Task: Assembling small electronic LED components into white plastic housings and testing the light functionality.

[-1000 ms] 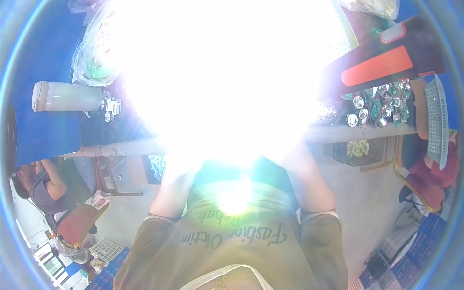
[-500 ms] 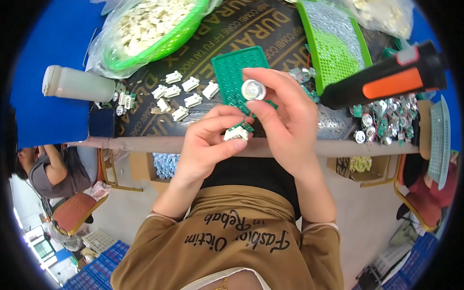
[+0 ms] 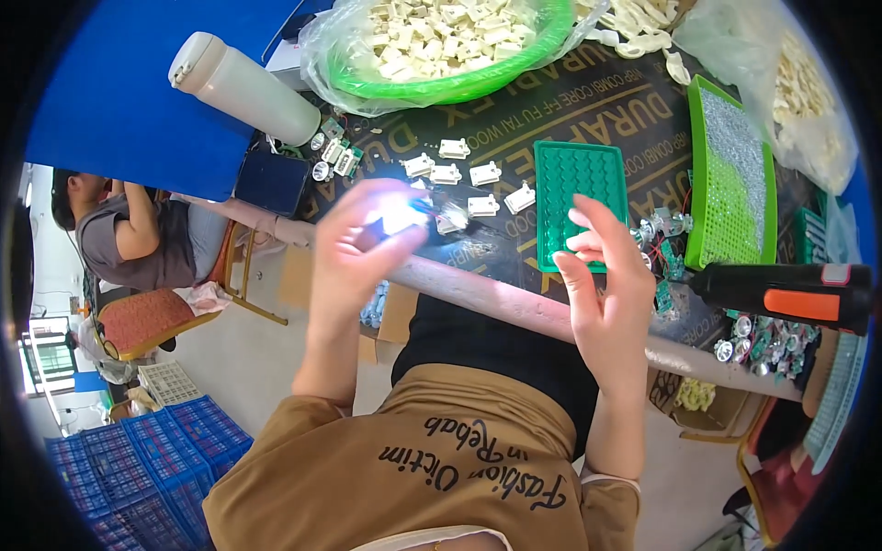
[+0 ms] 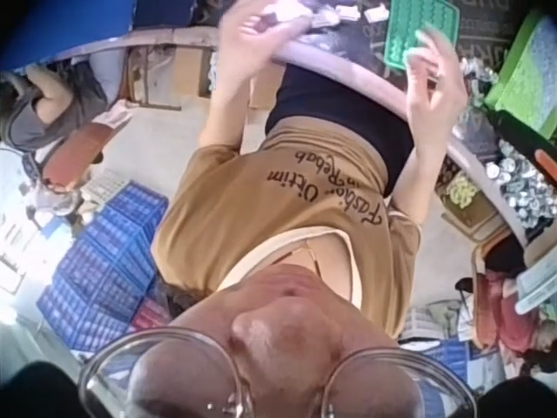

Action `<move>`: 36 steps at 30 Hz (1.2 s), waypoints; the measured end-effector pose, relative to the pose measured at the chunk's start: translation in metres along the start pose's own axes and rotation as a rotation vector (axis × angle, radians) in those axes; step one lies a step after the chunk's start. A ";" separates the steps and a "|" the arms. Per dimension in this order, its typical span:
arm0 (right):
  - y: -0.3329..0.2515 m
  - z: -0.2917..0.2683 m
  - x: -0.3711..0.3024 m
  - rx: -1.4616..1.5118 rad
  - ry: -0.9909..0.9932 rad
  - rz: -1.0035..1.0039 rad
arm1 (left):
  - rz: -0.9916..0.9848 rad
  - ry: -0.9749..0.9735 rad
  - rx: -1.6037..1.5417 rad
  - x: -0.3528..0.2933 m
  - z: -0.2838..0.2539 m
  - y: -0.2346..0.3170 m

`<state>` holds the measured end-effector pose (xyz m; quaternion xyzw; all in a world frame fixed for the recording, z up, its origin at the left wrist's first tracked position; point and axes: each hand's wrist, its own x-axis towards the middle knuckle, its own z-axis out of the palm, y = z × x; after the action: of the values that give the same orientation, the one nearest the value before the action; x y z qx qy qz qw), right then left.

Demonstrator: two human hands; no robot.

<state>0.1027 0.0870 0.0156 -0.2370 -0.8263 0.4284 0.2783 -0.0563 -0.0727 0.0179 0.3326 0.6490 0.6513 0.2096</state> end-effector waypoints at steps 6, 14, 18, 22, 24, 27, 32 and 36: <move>-0.001 0.009 -0.006 0.012 -0.046 -0.185 | -0.025 0.165 -0.004 0.005 -0.029 -0.016; 0.004 0.004 -0.033 -0.023 -0.149 -0.160 | 0.186 0.524 0.827 0.042 -0.087 -0.025; 0.003 -0.005 -0.041 -0.052 -0.114 -0.240 | 0.127 0.516 0.862 0.067 -0.087 -0.029; 0.005 -0.021 -0.051 -0.123 -0.012 -0.282 | 0.323 0.428 1.042 0.069 -0.072 -0.030; 0.007 -0.029 -0.054 -0.183 0.030 -0.304 | 0.490 0.417 1.038 0.061 -0.071 -0.032; 0.021 -0.045 -0.059 -0.320 0.038 -0.354 | 0.433 0.413 0.986 0.033 -0.049 -0.017; 0.040 -0.064 -0.065 -0.541 0.096 -0.405 | 0.448 0.144 0.904 0.009 -0.011 -0.023; 0.041 -0.049 -0.063 -0.466 0.181 -0.293 | 0.400 -0.044 0.970 0.006 0.014 -0.028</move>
<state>0.1877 0.0967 -0.0123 -0.2100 -0.8997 0.1594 0.3478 -0.0546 -0.0566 -0.0095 0.5224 0.7952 0.2963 -0.0834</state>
